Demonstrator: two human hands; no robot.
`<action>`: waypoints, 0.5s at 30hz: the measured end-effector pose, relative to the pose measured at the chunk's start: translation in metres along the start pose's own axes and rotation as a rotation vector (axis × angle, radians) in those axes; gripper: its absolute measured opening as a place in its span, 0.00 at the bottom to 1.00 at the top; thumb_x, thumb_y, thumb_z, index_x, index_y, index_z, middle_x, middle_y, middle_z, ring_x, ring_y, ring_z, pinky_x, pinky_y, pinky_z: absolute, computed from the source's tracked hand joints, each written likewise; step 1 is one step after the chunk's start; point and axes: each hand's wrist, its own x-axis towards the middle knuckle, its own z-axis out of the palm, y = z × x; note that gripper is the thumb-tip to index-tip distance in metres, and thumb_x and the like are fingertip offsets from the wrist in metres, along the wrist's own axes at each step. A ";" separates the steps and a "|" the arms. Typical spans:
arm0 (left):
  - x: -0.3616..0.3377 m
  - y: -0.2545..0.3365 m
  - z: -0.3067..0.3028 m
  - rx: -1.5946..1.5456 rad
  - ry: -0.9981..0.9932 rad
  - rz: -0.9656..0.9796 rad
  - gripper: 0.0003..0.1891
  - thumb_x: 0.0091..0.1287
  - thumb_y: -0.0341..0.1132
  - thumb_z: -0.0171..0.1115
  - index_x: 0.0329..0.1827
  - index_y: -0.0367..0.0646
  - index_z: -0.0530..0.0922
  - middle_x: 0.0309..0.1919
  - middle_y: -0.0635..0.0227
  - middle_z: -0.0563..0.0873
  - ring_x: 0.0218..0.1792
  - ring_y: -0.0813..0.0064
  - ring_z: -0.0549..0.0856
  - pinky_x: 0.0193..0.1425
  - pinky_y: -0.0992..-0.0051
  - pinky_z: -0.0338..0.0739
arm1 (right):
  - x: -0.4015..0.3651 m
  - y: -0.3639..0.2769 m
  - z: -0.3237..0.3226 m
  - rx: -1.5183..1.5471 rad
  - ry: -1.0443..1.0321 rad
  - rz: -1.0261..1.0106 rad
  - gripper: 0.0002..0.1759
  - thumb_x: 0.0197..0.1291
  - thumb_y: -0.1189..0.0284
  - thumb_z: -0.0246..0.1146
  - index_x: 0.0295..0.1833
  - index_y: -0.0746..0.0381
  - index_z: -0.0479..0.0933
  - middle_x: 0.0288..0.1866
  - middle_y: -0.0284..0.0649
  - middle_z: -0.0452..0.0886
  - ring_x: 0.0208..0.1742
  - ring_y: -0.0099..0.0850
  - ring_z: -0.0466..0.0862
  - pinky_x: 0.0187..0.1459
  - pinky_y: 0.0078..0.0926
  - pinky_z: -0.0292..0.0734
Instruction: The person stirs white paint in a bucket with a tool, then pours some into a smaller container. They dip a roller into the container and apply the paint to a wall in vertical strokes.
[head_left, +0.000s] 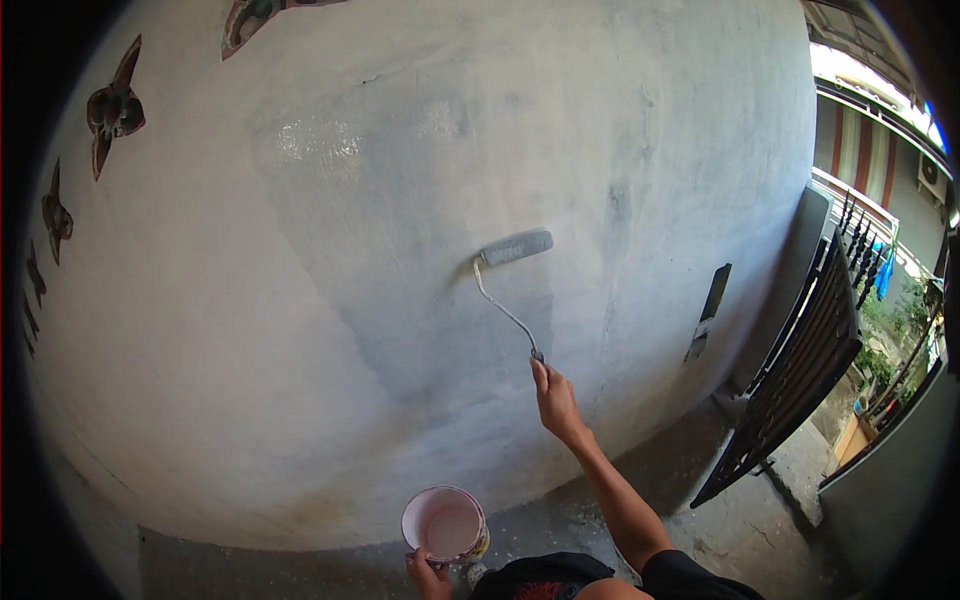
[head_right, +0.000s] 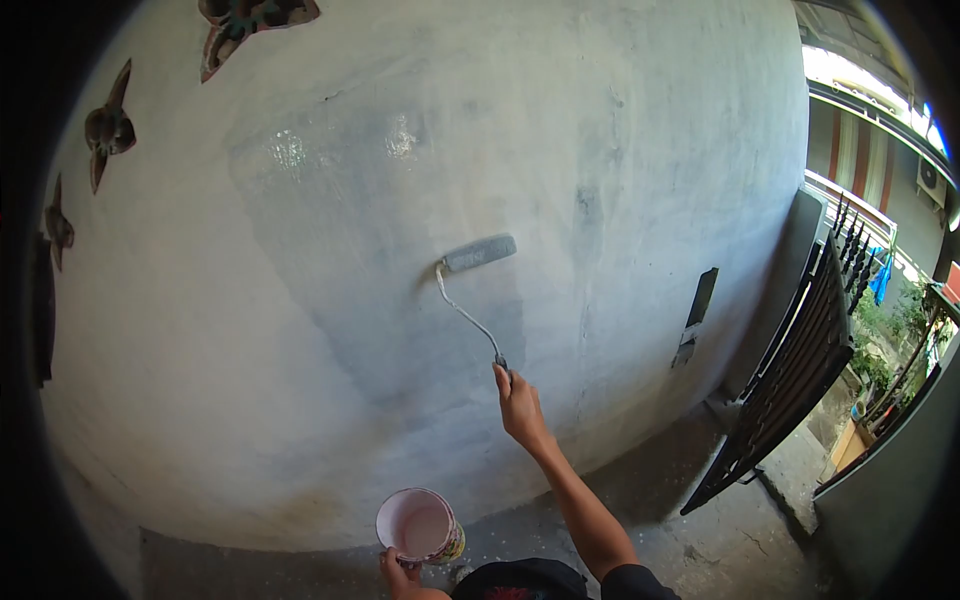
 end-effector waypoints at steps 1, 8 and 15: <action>-0.017 0.012 0.012 -0.005 -0.004 0.002 0.11 0.55 0.34 0.61 0.37 0.51 0.68 0.32 0.69 0.74 0.31 0.77 0.77 0.28 0.71 0.74 | 0.002 -0.003 -0.003 -0.001 0.002 -0.006 0.29 0.75 0.54 0.47 0.40 0.72 0.74 0.27 0.62 0.73 0.31 0.61 0.76 0.33 0.44 0.69; 0.006 -0.024 -0.011 0.619 -0.209 1.090 0.03 0.65 0.28 0.56 0.32 0.43 0.73 0.23 0.74 0.68 0.23 0.81 0.71 0.29 0.79 0.73 | 0.049 -0.069 -0.016 -0.001 0.048 -0.133 0.31 0.75 0.52 0.48 0.35 0.73 0.72 0.23 0.59 0.70 0.24 0.51 0.67 0.32 0.45 0.67; 0.097 -0.059 -0.080 -0.022 -0.214 -0.144 0.12 0.65 0.31 0.56 0.50 0.39 0.75 0.35 0.67 0.72 0.29 0.74 0.73 0.26 0.76 0.69 | 0.095 -0.145 -0.012 0.080 0.030 -0.160 0.34 0.75 0.48 0.45 0.32 0.71 0.68 0.20 0.44 0.64 0.25 0.29 0.63 0.30 0.37 0.67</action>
